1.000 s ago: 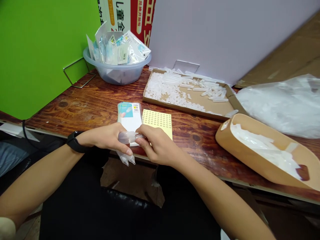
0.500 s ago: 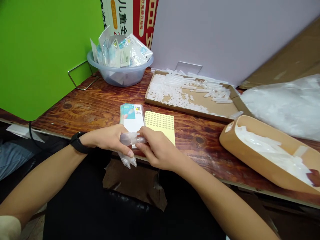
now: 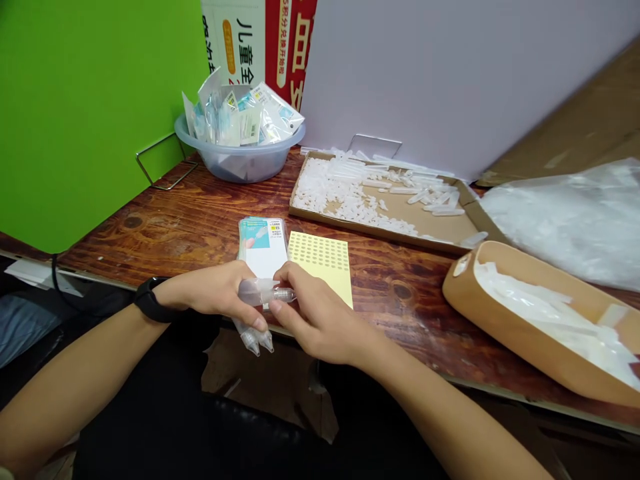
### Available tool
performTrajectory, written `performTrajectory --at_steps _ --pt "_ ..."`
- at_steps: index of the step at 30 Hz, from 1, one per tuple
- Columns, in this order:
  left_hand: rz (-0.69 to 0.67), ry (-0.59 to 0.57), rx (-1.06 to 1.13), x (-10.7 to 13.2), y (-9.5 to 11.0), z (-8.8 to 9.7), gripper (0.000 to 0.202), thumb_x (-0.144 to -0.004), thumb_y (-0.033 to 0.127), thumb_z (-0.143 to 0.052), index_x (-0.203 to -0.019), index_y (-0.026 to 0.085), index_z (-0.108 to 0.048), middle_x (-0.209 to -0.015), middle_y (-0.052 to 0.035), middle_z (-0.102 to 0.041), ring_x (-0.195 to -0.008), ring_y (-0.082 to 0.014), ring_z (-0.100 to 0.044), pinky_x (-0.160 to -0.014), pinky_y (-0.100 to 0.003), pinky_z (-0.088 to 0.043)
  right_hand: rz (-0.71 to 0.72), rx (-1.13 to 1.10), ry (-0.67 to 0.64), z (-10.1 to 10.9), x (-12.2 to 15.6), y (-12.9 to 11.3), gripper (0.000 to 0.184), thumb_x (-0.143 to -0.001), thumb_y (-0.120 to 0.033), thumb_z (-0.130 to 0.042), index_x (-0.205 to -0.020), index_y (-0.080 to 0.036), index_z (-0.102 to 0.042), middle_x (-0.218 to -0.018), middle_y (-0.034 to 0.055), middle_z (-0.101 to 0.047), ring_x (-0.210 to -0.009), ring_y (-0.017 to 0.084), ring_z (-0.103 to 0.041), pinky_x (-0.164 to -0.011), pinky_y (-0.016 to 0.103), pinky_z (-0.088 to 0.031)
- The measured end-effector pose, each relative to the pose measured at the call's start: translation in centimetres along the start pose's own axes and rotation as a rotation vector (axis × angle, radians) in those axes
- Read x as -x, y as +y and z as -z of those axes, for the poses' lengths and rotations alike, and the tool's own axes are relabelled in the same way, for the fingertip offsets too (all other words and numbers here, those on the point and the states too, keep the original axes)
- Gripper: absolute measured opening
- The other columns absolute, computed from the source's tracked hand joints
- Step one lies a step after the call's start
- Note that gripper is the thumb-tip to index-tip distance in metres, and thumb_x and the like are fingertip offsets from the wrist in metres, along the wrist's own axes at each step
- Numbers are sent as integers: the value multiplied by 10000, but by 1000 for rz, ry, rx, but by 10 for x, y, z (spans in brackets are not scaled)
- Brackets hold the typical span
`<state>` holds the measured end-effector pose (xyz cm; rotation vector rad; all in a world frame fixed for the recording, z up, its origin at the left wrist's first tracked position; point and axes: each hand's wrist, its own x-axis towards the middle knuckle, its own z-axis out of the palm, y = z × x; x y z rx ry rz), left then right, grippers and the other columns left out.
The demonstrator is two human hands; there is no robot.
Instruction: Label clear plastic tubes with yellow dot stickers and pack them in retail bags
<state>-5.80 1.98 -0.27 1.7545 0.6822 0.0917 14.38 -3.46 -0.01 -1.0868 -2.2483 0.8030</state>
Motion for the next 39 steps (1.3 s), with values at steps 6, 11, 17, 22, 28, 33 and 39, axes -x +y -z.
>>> performTrajectory --at_steps 6,11,17,22,28,33,39 --pt "31 11 13 -1 -2 -2 358 -647 430 -765 -706 106 -624 -632 -14 -580 -536 -110 -470 -496 -226 -349 208 164 131 -8 0 13 82 -878 -232 -482 -829 -168 -498 -680 27 -554 -583 136 -465 -538 252 -337" --pt "26 89 -118 -2 1 -6 354 -674 449 -735 -673 115 -615 -601 -2 -550 -521 -105 -443 -484 -232 -308 77 69 82 -9 -2 14 214 -900 -275 -432 -748 -163 -532 -640 30 -583 -571 131 -502 -550 249 -349" --pt "77 363 -636 2 22 -22 277 -771 325 -612 -567 148 -553 -535 -1 -497 -513 -113 -401 -525 -269 -229 -118 -216 35 -5 -4 11 287 -882 -387 -466 -722 -162 -544 -548 -7 -535 -473 103 -446 -468 227 -323" --pt "28 592 -897 6 27 -33 262 -813 301 -535 -591 167 -570 -571 -35 -572 -546 -161 -485 -537 -293 -193 -254 -476 280 9 -3 13 324 -873 -448 -539 -704 -172 -563 -474 -46 -445 -401 80 -400 -395 209 -315" --pt "85 796 -1149 6 24 -30 110 -712 139 -502 -698 161 -609 -686 -66 -653 -613 -230 -598 -511 -310 -164 -81 -313 520 21 3 1 164 -843 -271 -631 -987 -199 -666 -721 6 -608 -622 109 -578 -572 227 -480" --pt "92 888 -1281 4 21 -29 127 -699 109 -489 -714 157 -606 -701 -75 -654 -602 -240 -612 -483 -310 -173 84 -79 459 13 4 -12 179 -880 -211 -580 -1042 -206 -657 -908 47 -662 -786 141 -631 -680 260 -506" --pt "1 1006 -1410 1 18 -32 119 -729 103 -492 -688 154 -592 -629 -75 -615 -562 -228 -591 -447 -303 -190 76 -20 397 6 -6 -9 120 -872 -265 -601 -911 -154 -628 -718 19 -656 -607 118 -595 -557 229 -448"
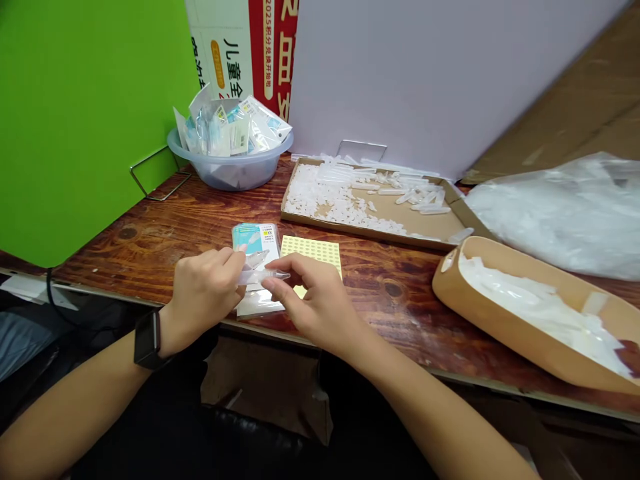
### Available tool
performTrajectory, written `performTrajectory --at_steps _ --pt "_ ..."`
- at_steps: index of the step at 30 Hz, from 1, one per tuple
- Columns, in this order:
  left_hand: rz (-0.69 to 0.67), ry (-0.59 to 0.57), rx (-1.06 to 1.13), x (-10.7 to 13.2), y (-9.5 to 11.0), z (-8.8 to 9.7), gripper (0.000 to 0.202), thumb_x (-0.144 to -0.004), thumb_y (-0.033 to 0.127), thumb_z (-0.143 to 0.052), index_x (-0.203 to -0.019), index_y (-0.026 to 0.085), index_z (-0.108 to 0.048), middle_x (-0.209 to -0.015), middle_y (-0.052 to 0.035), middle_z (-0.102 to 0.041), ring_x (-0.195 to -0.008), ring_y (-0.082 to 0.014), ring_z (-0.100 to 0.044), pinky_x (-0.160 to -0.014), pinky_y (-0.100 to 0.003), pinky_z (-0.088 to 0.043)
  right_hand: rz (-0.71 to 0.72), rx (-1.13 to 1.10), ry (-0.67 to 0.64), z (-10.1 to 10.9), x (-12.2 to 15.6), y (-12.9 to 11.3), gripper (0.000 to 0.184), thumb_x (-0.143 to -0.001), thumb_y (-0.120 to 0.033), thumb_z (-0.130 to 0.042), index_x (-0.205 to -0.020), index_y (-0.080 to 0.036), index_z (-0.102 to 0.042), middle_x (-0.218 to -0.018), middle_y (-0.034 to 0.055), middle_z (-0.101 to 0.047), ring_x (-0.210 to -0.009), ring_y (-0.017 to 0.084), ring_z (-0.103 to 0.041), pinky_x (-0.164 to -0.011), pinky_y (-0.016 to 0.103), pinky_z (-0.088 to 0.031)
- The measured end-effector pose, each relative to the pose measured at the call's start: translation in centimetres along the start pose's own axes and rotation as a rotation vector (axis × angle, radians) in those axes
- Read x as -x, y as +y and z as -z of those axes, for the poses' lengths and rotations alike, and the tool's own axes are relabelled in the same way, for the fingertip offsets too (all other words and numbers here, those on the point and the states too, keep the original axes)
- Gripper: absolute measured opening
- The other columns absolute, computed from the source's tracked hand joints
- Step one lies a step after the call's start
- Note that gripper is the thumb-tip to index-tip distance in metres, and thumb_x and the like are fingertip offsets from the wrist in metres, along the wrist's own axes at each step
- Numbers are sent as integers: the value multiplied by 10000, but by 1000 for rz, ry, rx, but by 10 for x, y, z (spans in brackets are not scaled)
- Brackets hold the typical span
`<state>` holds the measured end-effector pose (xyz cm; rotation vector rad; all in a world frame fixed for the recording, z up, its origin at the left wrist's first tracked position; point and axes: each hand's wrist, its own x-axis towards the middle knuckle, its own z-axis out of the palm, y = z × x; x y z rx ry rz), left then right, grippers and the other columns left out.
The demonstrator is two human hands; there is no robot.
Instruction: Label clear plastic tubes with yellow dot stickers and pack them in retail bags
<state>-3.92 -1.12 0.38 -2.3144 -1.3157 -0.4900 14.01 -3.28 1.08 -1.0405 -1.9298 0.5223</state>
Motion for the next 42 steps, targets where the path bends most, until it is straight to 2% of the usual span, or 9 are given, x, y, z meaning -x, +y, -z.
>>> performTrajectory --at_steps 8,13,18,23,28,33,38,40,42 --pt "-77 238 -68 3 -1 -8 168 -771 82 -464 -658 160 -560 -591 -60 -561 -530 -222 -543 -441 -311 -243 -19 125 -67 -1 -7 6 530 -981 -408 -325 -524 -172 -455 -452 -19 -425 -426 84 -395 -471 242 -285" --pt "-38 123 -70 3 -5 -8 208 -790 74 -433 -691 149 -599 -606 -81 -576 -551 -234 -548 -438 -314 -238 -31 71 -65 0 -5 10 272 -903 -417 -509 -863 -156 -576 -668 12 -581 -558 114 -508 -533 237 -376" --pt "-58 68 -75 4 -4 -7 238 -814 61 -409 -720 140 -613 -623 -86 -588 -561 -233 -557 -448 -314 -245 -100 11 -170 -4 -3 12 513 -981 -452 -288 -572 -185 -445 -484 -13 -434 -460 97 -417 -494 245 -320" --pt "-85 94 -71 4 -2 -9 217 -804 62 -422 -710 140 -601 -626 -87 -586 -561 -234 -557 -452 -311 -242 11 102 -88 -6 1 13 311 -880 -464 -532 -857 -157 -577 -685 30 -601 -580 125 -517 -557 251 -384" --pt "-139 134 -80 5 0 -11 222 -797 49 -415 -679 150 -574 -598 -76 -565 -539 -236 -543 -452 -317 -246 -180 -24 -272 -7 6 15 580 -987 -468 -218 -575 -175 -503 -482 9 -484 -451 104 -450 -483 243 -349" --pt "-171 110 -80 6 2 -11 205 -787 48 -426 -693 150 -577 -606 -76 -565 -563 -241 -553 -467 -318 -258 33 203 -77 -7 12 14 317 -879 -460 -513 -837 -155 -587 -770 71 -633 -626 138 -527 -580 263 -390" --pt "-215 91 -91 6 4 -8 216 -799 62 -429 -669 158 -573 -593 -73 -556 -558 -227 -540 -475 -318 -246 -359 -68 -352 -11 17 9 607 -985 -492 -105 -616 -179 -472 -461 -5 -464 -410 102 -422 -457 235 -323" --pt "-211 85 -75 4 4 -7 197 -785 68 -443 -673 156 -579 -597 -76 -558 -559 -228 -536 -473 -320 -228 -301 -10 -284 -10 19 9 561 -965 -550 -215 -692 -167 -523 -551 21 -545 -469 114 -479 -491 240 -355" --pt "-204 62 -63 3 3 -6 181 -779 79 -455 -680 155 -587 -600 -81 -560 -564 -231 -530 -471 -321 -212 -82 209 -151 -8 21 12 415 -928 -517 -399 -807 -156 -566 -731 71 -617 -603 142 -534 -559 257 -376"
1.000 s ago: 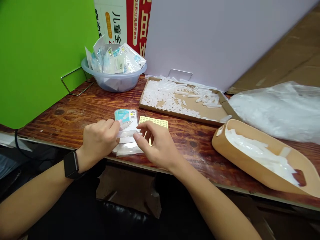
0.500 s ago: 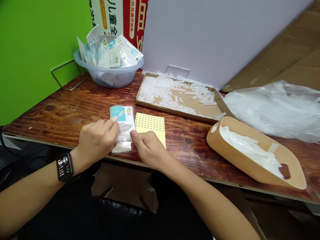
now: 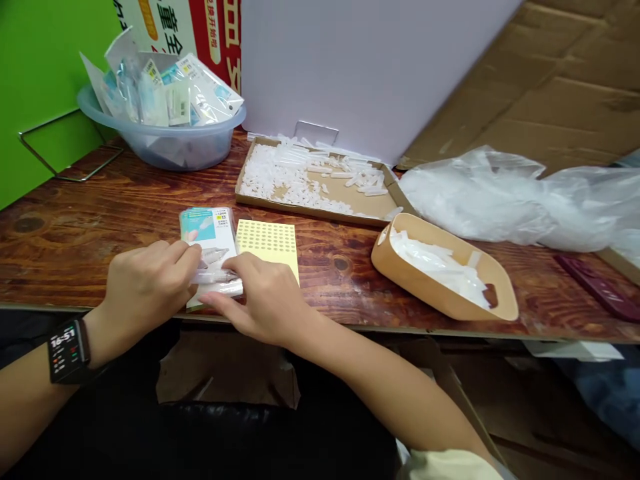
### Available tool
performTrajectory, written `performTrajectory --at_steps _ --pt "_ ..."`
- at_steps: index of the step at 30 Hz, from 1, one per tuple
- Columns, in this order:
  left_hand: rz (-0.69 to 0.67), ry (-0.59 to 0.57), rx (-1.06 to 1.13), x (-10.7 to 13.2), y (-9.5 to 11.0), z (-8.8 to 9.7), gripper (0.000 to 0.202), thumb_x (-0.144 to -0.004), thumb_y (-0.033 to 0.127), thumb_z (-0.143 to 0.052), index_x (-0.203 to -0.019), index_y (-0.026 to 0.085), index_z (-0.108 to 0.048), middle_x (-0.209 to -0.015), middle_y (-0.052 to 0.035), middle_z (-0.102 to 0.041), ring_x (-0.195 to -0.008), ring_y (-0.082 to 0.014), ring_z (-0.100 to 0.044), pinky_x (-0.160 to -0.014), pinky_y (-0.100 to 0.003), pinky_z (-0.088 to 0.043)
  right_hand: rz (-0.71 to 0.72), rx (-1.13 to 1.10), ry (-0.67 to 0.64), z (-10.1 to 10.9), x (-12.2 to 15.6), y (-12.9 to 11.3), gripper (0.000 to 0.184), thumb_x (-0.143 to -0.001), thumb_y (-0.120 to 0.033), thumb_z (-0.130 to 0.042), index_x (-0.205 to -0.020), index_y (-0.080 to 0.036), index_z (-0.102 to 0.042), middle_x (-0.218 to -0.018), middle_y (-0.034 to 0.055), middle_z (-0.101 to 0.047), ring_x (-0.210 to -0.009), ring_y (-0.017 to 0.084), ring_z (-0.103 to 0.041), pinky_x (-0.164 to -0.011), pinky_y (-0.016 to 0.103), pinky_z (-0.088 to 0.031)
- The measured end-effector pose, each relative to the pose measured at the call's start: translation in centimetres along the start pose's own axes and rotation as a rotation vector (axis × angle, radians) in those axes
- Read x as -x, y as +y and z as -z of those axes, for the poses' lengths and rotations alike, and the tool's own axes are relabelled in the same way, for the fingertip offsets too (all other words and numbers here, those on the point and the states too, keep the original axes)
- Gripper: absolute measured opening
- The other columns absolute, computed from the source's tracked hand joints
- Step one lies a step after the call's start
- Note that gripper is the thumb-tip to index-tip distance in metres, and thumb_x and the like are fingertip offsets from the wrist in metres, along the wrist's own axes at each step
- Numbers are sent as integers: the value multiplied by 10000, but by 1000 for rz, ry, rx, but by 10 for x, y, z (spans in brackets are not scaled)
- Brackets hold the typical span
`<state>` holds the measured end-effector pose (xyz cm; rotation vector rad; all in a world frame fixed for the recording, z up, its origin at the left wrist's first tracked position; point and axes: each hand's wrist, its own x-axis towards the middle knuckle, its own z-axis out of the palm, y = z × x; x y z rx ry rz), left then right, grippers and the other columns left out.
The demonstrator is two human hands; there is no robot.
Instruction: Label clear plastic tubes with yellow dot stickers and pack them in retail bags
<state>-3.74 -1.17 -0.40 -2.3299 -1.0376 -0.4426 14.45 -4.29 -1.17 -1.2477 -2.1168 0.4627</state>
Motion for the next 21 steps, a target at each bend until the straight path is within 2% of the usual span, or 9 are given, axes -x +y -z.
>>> performTrajectory --at_steps 2,5,8,11,15,16,18,19,21 --pt "-6 -10 -11 -1 0 0 180 -785 86 -457 -690 153 -594 -599 -84 -557 -565 -233 -520 -475 -322 -208 143 189 50 1 1 3 319 -923 -440 -441 -861 -154 -569 -798 90 -614 -644 155 -520 -566 267 -349" --pt "-40 47 -79 0 1 0 211 -807 79 -440 -672 156 -583 -578 -78 -533 -552 -229 -496 -482 -325 -217 124 163 -65 1 2 5 315 -946 -378 -386 -741 -171 -506 -676 38 -534 -566 125 -429 -532 268 -280" --pt "-76 91 -138 0 2 1 228 -825 73 -432 -669 155 -577 -570 -70 -519 -539 -222 -478 -485 -327 -221 -63 -221 -186 0 3 1 396 -952 -420 -364 -634 -187 -395 -574 -23 -413 -529 93 -361 -522 247 -273" --pt "-78 90 -133 0 3 3 221 -839 87 -432 -701 147 -595 -573 -72 -523 -544 -224 -477 -487 -329 -212 -265 -649 -286 -2 5 -8 490 -933 -536 -363 -584 -192 -371 -492 -52 -344 -454 73 -316 -453 226 -255" --pt "-26 17 -45 0 3 3 241 -855 105 -418 -715 150 -608 -590 -80 -551 -560 -225 -494 -492 -331 -202 -474 -888 -367 -1 4 -12 536 -906 -616 -354 -591 -190 -427 -413 -75 -332 -330 62 -282 -360 212 -219" --pt "6 -10 -11 0 2 1 239 -861 123 -421 -717 150 -610 -604 -83 -565 -569 -224 -504 -494 -330 -204 -479 -876 -361 0 3 -8 555 -913 -626 -315 -614 -183 -462 -422 -63 -380 -326 69 -328 -360 211 -254" --pt "108 -53 72 -1 -2 -3 212 -865 183 -445 -739 146 -612 -654 -94 -594 -595 -224 -527 -498 -323 -215 -398 -733 -230 3 -2 6 597 -934 -615 -240 -691 -161 -543 -525 -1 -532 -431 101 -500 -450 228 -401" --pt "178 -67 125 -2 -5 -6 200 -862 223 -463 -751 142 -608 -675 -97 -602 -605 -223 -535 -501 -317 -228 -325 -597 -120 4 -4 17 595 -943 -595 -237 -740 -151 -577 -624 40 -603 -552 128 -583 -555 255 -471" --pt "349 -85 279 -5 -12 -10 218 -851 315 -500 -758 144 -597 -695 -86 -611 -617 -212 -545 -515 -300 -268 -179 -237 104 5 -9 41 468 -952 -506 -332 -872 -146 -619 -866 108 -669 -834 194 -638 -786 337 -507"
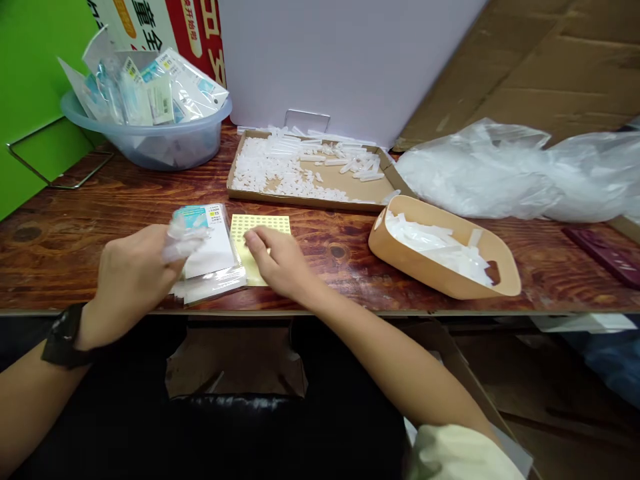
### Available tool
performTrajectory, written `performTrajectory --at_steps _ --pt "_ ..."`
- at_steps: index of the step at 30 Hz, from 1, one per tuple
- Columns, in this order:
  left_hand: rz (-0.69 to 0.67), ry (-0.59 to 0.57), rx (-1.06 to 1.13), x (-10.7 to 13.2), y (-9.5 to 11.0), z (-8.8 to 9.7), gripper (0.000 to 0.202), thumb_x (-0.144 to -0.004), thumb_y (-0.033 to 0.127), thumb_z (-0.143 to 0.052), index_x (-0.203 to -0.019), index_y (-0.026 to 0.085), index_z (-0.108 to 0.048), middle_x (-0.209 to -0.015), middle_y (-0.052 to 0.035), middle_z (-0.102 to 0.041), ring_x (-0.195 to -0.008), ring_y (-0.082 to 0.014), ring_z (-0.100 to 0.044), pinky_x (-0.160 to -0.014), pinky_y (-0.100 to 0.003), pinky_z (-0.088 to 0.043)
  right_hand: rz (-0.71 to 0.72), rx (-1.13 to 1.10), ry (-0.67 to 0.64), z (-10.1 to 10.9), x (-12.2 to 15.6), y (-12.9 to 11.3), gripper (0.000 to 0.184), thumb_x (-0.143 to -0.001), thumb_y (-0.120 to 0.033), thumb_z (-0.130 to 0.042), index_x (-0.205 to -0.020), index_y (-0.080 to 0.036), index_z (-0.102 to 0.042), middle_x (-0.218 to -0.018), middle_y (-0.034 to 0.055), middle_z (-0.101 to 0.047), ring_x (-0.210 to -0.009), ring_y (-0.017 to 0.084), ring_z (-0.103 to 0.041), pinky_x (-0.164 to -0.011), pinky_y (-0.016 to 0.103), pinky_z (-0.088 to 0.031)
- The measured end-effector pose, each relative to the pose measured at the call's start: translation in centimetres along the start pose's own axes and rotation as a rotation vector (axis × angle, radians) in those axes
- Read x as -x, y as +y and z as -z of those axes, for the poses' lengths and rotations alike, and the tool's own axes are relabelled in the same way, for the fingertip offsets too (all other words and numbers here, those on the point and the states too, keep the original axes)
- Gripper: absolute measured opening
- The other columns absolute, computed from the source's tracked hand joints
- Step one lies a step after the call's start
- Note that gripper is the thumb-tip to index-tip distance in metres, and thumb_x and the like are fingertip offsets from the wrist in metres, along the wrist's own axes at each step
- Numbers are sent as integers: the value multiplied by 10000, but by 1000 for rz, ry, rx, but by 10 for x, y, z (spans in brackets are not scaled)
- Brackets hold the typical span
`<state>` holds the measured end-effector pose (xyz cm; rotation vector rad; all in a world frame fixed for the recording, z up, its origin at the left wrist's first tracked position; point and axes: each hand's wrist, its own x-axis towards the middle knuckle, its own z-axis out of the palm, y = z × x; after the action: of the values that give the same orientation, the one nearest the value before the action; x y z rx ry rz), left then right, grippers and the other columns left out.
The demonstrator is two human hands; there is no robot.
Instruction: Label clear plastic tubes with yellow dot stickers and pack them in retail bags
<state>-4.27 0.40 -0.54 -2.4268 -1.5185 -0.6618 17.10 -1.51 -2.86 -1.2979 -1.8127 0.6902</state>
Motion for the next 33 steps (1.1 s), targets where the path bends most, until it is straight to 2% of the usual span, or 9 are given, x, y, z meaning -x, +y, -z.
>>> performTrajectory --at_steps 2,6,9,11,15,19,22,27,33 --pt "186 -44 242 -7 -4 0 271 -827 410 -547 -740 157 -589 -678 -54 -610 -613 -190 -544 -532 -279 -313 133 278 42 2 -7 21 335 -934 -379 -421 -1063 -136 -613 -1102 161 -645 -1054 256 -595 -931 416 -468" --pt "540 -208 857 -17 -1 2 295 -726 436 -668 -678 160 -574 -563 -4 -559 -518 -138 -496 -488 -246 -344 304 503 -182 -3 -12 42 443 -921 -254 -439 -1325 -78 -489 -1407 212 -464 -1314 310 -429 -1075 500 -364" --pt "691 -328 1229 -20 4 1 248 -654 298 -737 -645 145 -543 -529 7 -529 -469 -106 -474 -446 -223 -357 309 573 -300 1 -12 40 401 -944 -243 -406 -1296 -103 -537 -1420 189 -463 -1342 336 -399 -1079 572 -324" --pt "746 -384 1371 -20 4 1 235 -612 200 -758 -650 132 -536 -536 9 -535 -469 -97 -494 -437 -204 -378 250 580 -302 7 -11 37 328 -945 -239 -413 -1149 -121 -641 -1345 177 -544 -1280 340 -474 -1060 603 -325" --pt "842 -408 1514 -21 4 2 217 -605 99 -748 -722 96 -565 -592 -9 -583 -496 -99 -557 -463 -189 -449 173 503 -142 13 -10 38 239 -916 -235 -484 -858 -134 -693 -1086 143 -681 -1066 282 -618 -1003 535 -409" --pt "929 -349 1562 -21 4 3 158 -637 82 -720 -746 50 -609 -668 -61 -640 -555 -124 -621 -556 -220 -529 211 427 -15 4 -11 51 161 -873 -221 -549 -863 -132 -683 -1035 147 -663 -1006 265 -617 -939 472 -465" --pt "935 -317 1567 -20 5 1 143 -637 102 -723 -736 43 -637 -713 -91 -670 -596 -148 -644 -574 -236 -538 214 369 47 -1 -11 61 133 -854 -208 -563 -811 -153 -676 -1023 136 -657 -986 259 -613 -895 438 -489" --pt "877 -208 1540 -18 5 -4 160 -633 147 -752 -729 55 -664 -728 -91 -687 -616 -128 -630 -575 -199 -506 176 298 47 0 -12 63 102 -834 -201 -579 -771 -192 -659 -997 95 -644 -954 242 -599 -882 435 -477" --pt "894 -192 1637 -21 9 -3 183 -683 113 -691 -849 72 -625 -745 -103 -694 -563 -140 -621 -538 -232 -507 134 278 30 2 -15 61 61 -802 -182 -595 -763 -191 -641 -969 89 -631 -952 247 -587 -880 450 -465"
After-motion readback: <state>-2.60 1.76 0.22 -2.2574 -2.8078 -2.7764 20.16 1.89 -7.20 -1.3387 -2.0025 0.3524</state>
